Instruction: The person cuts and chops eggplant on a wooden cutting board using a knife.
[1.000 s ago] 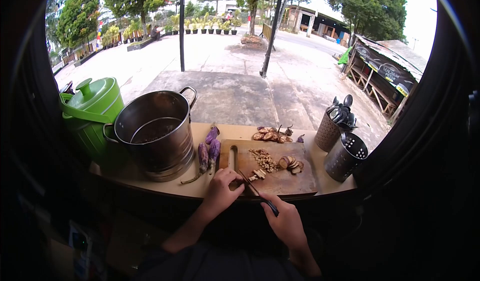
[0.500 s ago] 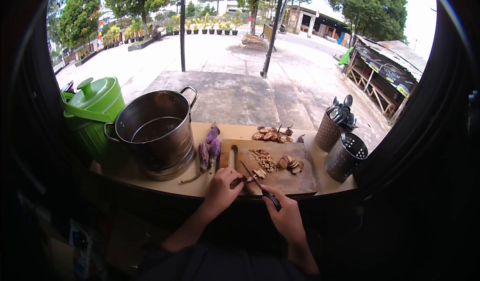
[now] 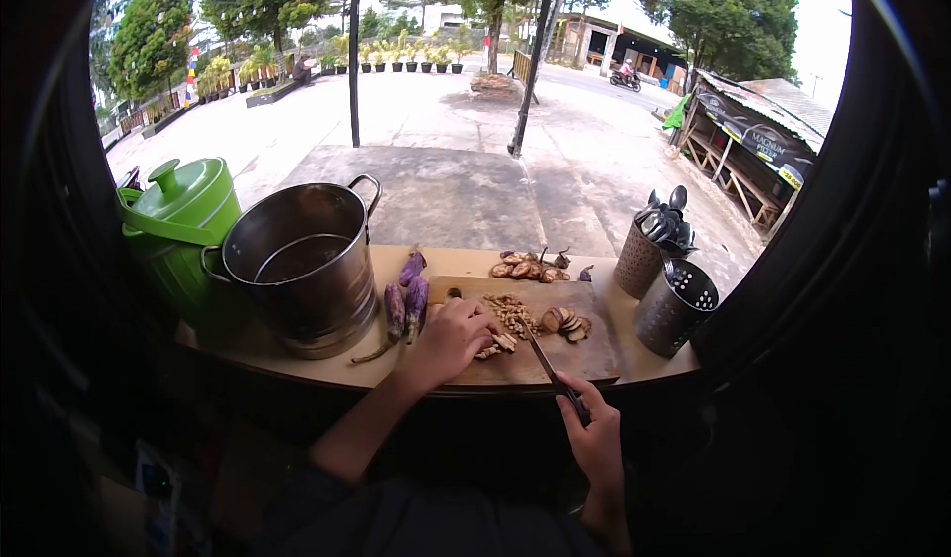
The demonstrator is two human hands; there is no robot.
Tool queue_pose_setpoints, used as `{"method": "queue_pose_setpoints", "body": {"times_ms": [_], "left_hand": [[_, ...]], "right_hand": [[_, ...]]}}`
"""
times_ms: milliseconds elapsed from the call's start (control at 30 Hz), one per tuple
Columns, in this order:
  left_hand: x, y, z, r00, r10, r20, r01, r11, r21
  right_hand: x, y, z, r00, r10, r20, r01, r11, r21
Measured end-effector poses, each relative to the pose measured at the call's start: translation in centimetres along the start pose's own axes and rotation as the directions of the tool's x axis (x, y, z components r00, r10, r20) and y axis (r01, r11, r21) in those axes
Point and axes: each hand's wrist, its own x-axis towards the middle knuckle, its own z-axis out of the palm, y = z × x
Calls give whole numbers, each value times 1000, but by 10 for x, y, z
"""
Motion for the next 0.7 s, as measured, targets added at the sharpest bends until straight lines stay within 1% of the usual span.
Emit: {"method": "queue_pose_setpoints", "body": {"times_ms": [67,200,267,300,367,500,600,700], "left_hand": [[7,-11,5,990,71,120,-79,995,60],[16,-22,13,975,135,175,-139,990,12],[19,-25,15,958,167,233,-167,986,-20],[21,-23,13,957,170,234,-170,985,-21],[25,-19,8,945,150,292,-154,988,-9],[27,-20,7,931,162,327,-162,986,-26],[27,-23,10,934,165,317,-165,986,-27],[30,-21,6,921,170,351,-173,985,-21]], "right_hand": [[-2,1,-3,1000,11,-6,-11,1000,2],[-8,5,-9,998,64,4,-64,998,-5],[-9,7,-9,999,31,-20,-31,999,22],[-9,8,-9,999,33,-23,-32,999,22],[-10,11,-8,998,-13,-56,17,998,54],[-11,12,-8,998,-21,-60,24,999,45],[-12,8,-10,999,16,-44,-13,999,52],[-12,8,-11,998,58,-13,-58,998,27]]}}
